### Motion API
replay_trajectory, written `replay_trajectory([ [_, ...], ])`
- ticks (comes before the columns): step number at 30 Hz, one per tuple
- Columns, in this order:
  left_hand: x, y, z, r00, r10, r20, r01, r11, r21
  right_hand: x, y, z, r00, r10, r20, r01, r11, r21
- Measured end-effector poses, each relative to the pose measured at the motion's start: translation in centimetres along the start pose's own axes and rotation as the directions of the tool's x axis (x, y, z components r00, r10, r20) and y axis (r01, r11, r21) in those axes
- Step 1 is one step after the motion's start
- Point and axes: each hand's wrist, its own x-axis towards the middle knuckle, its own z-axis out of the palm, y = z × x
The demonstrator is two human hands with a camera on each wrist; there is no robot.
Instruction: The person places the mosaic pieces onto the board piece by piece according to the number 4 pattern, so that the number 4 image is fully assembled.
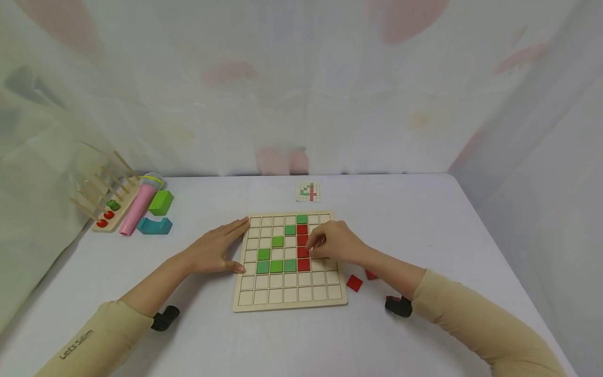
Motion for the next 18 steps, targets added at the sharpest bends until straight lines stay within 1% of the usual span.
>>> replay_trajectory([
  [4, 0.0, 0.0, -0.1, 1.000, -0.006, 0.005, 0.006, 1.000, 0.003, -0.5, 0.4, -1.7, 1.000, 0.007, -0.022, -0.007, 1.000, -0.026],
  [10, -0.1, 0.1, -0.2, 1.000, -0.010, 0.017, 0.010, 1.000, 0.008, -1.6, 2.1, -3.9, 1.000, 0.026, -0.014, -0.026, 0.999, -0.027],
  [14, -0.1, 0.1, -0.2, 1.000, -0.010, 0.018, 0.009, 1.000, 0.010, -2.3, 3.8, -4.9, 1.000, 0.023, 0.020, -0.022, 0.999, -0.033],
  [18, 0.0, 0.0, -0.2, 1.000, -0.008, 0.016, 0.007, 1.000, 0.013, -3.0, 5.4, -5.8, 0.996, 0.015, 0.084, -0.012, 0.999, -0.040],
])
